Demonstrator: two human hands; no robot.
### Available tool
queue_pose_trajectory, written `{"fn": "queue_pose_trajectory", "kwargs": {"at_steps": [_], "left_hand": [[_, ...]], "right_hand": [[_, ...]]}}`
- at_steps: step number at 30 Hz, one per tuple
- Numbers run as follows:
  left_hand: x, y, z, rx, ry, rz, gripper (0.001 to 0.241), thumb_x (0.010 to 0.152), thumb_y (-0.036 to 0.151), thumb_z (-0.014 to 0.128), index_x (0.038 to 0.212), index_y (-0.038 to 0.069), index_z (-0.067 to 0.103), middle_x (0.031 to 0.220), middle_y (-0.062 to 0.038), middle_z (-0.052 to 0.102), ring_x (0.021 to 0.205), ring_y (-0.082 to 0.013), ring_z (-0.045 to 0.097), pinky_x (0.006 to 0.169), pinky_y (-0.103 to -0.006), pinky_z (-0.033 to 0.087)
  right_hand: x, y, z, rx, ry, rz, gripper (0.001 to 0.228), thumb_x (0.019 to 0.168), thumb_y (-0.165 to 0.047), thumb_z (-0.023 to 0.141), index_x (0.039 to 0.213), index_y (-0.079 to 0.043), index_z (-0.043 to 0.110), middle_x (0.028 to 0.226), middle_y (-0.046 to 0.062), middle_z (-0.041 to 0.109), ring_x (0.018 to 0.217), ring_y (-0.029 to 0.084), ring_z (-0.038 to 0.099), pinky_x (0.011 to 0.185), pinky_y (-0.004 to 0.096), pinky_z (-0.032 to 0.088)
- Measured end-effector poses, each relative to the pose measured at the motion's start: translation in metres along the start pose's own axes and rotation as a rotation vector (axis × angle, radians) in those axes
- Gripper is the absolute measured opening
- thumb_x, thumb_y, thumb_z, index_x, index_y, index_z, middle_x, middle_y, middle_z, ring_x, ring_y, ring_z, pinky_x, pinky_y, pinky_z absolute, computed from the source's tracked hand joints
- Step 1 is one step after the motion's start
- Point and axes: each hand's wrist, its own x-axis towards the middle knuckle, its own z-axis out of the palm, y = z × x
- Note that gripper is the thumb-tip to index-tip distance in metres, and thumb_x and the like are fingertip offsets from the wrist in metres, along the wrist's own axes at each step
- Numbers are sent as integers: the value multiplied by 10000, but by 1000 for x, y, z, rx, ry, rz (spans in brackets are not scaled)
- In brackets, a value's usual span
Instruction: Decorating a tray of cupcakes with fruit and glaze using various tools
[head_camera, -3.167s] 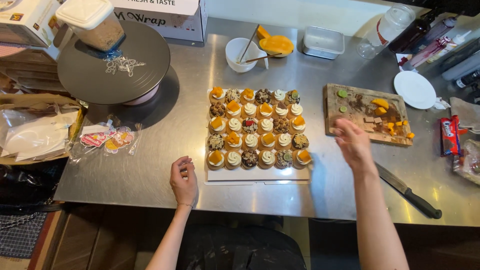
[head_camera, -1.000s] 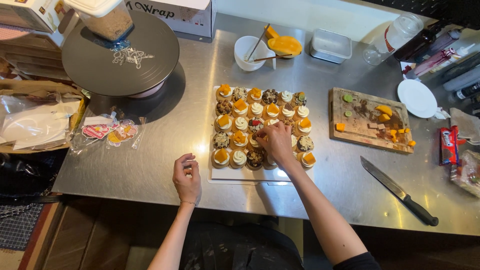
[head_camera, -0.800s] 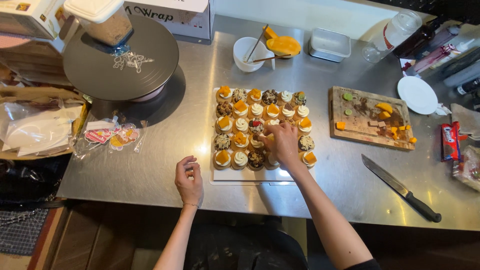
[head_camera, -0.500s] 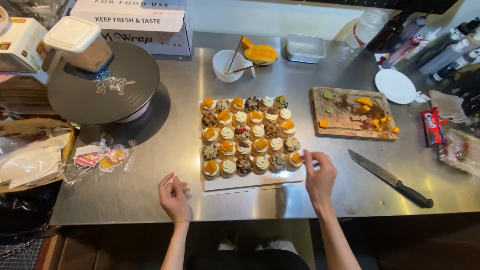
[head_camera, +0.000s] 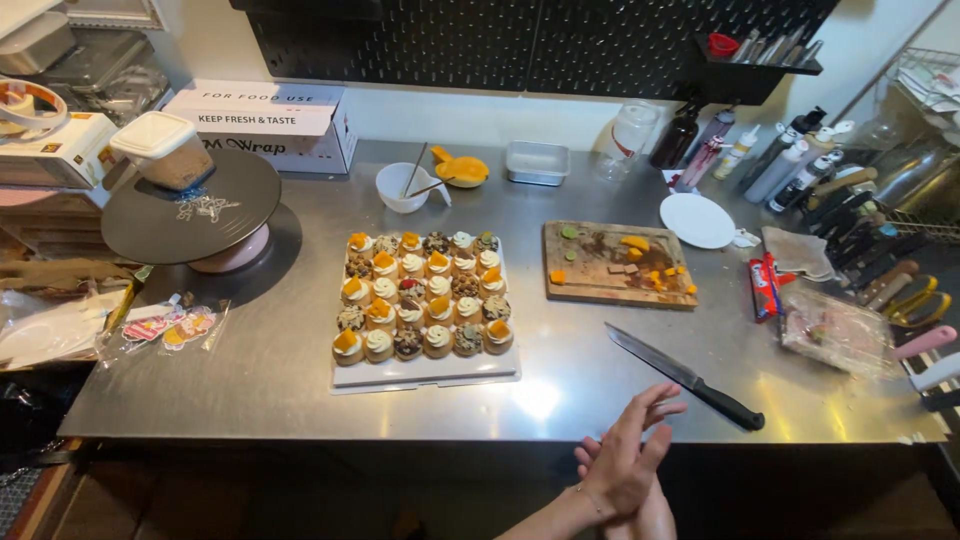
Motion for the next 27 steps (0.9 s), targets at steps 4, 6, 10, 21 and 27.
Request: {"fn": "queue_pose_trajectory", "kwargs": {"at_steps": [4,6,10,21,27], "left_hand": [[-4,-60,66,222,-387,297,481,1110,349,388,1502,71,373,1527,-179,454,1427,-345,457,1250,-447,343],[10,-93,78,362,-311,320,484,1081,337,417,1471,52,417,1492,-178,499,1388,-348,490,1222,-464,343],[41,-110,97,531,143,192,353,1032,236,534,1340,62,527,1110,-87,638,1019,-246,626,947,-410,462],[179,-127,64,-15,595,-422,486,981,223,573,1434,104,442,824,-74,657,684,-160,676,659,-252,559],[303,-184,-92,461,607,-342,1012,899,121,718,1637,54,28,875,-8,706,781,-156,652,822,-312,567]], "right_hand": [[-20,-129,-95,-358,-820,210,399,1290,-387,526,1552,-120,387,1561,157,378,1392,332,300,1133,566,287],[-75,-120,-36,-670,-239,-20,570,1172,-446,343,1528,-1,344,1570,226,371,1432,393,316,1197,539,264],[-127,-159,-24,-1490,189,-731,749,1080,-486,234,1237,119,648,1346,260,671,1331,318,596,1092,468,473],[-42,-118,-6,-2239,-86,-1419,652,1047,-489,246,868,-214,810,1403,48,626,1315,237,580,1035,368,429],[59,-153,25,-2070,378,-1030,374,972,-220,578,1318,-159,706,1145,21,771,1024,137,724,941,274,523]]}}
